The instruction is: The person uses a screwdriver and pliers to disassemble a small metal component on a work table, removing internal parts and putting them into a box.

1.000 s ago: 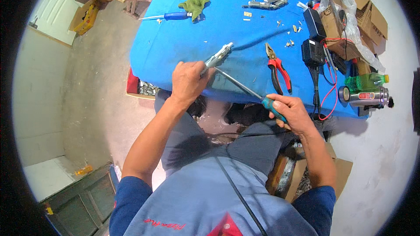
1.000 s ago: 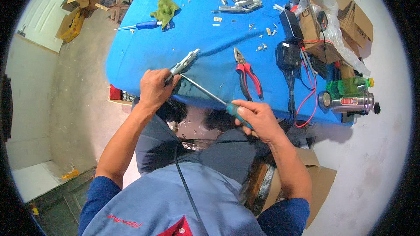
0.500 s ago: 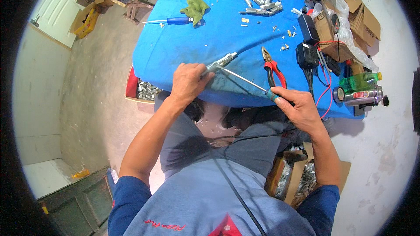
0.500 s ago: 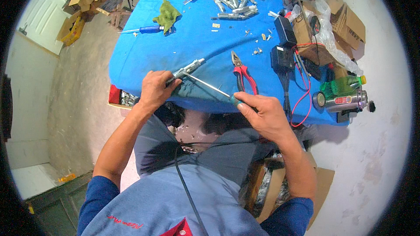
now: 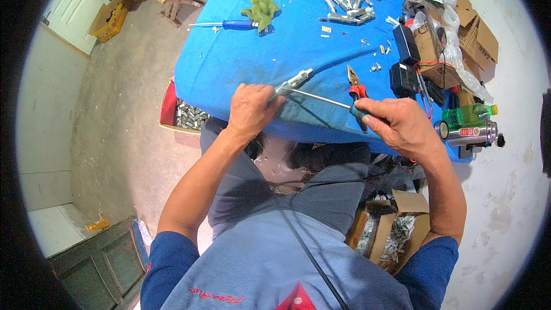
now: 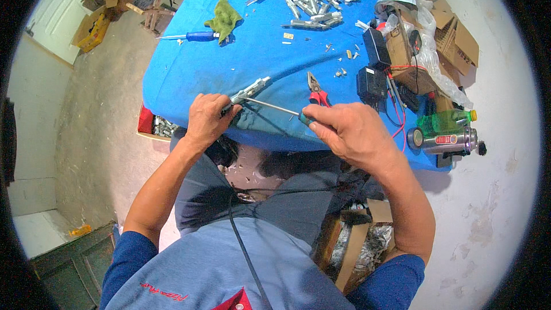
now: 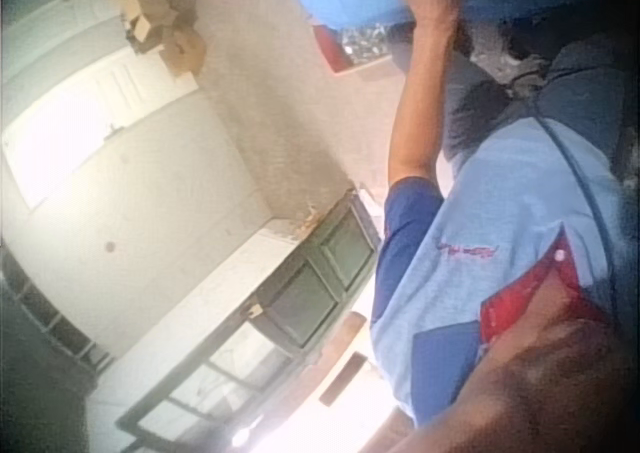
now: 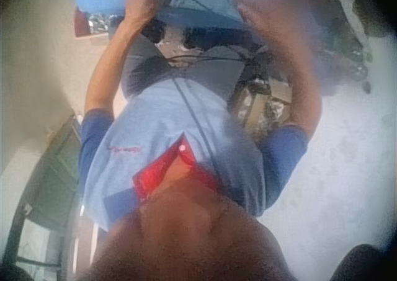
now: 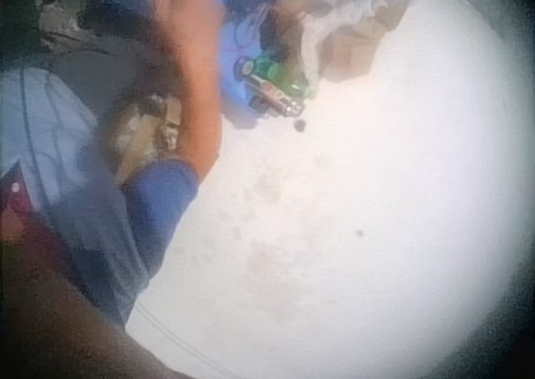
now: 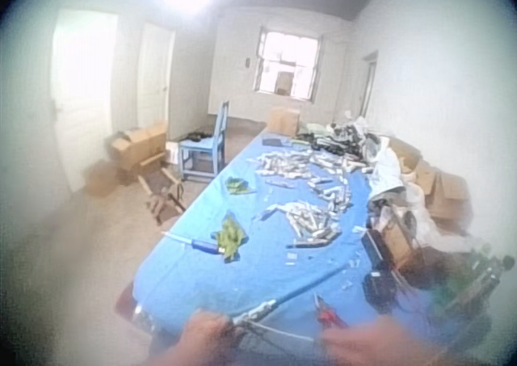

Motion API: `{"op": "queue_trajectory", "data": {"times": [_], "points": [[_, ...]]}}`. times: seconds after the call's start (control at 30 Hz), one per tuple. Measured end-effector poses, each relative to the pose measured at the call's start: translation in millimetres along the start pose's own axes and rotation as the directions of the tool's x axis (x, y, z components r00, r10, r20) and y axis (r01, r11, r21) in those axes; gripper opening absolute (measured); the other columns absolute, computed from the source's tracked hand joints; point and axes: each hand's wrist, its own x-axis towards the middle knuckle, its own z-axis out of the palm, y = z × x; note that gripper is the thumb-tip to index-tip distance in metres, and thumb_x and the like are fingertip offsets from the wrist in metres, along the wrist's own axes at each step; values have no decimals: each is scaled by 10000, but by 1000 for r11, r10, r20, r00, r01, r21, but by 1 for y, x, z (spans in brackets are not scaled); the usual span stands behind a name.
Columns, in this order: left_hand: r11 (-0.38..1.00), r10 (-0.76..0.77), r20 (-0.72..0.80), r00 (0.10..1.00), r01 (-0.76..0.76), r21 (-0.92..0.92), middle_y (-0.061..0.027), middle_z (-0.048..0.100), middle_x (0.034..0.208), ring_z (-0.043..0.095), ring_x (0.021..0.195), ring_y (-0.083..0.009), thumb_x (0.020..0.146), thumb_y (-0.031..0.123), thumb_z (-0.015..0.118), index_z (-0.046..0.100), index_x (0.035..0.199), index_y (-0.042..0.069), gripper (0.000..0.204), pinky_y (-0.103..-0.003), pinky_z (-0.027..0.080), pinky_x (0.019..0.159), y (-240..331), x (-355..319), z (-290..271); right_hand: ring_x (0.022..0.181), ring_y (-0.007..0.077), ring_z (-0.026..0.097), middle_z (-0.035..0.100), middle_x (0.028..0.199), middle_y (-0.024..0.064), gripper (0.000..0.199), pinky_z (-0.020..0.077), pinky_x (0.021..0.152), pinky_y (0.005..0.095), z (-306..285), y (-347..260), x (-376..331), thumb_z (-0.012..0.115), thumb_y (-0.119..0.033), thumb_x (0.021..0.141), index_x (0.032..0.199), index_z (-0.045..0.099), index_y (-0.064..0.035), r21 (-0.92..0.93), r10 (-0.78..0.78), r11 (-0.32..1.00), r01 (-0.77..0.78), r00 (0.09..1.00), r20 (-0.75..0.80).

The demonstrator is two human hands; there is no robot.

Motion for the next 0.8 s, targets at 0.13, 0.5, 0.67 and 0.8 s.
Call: {"op": "queue_trajectory", "data": {"times": [0.13, 0.5, 0.67, 0.8], "points": [[1000, 3, -7, 1000, -3, -26, -97, 568, 694, 565, 694, -321, 843, 304, 745, 574, 738, 77, 302, -432, 374, 642, -1, 0, 1, 767, 391, 650, 665, 814, 182, 246, 495, 649, 466, -14, -6, 19, 671, -207, 888, 1115, 693, -114, -86, -44, 995, 48, 998, 50], [997, -28, -16, 999, 27, -69, -82, 572, 675, 565, 674, -298, 817, 266, 772, 577, 724, 80, 285, -420, 369, 634, 2, 0, 1, 738, 281, 706, 708, 851, 182, 256, 526, 683, 348, -33, -6, 40, 689, -127, 886, 1130, 712, -54, 141, 179, 968, -208, 965, 194], [996, -46, -26, 999, 44, -74, -82, 573, 674, 570, 678, -299, 810, 256, 775, 570, 719, 81, 285, -420, 369, 634, 3, -1, 1, 768, 234, 704, 717, 914, 193, 265, 537, 729, 322, -7, 2, 24, 698, -117, 892, 1144, 706, -34, 201, 149, 966, -164, 985, 90], [996, -52, -24, 998, 50, -73, -82, 573, 676, 571, 681, -300, 807, 252, 775, 567, 720, 80, 284, -420, 368, 635, 4, -1, 1, 787, 243, 704, 712, 913, 190, 285, 527, 723, 326, 1, 7, 6, 701, -116, 889, 1160, 697, -28, 219, 170, 960, -176, 984, 46]]}}
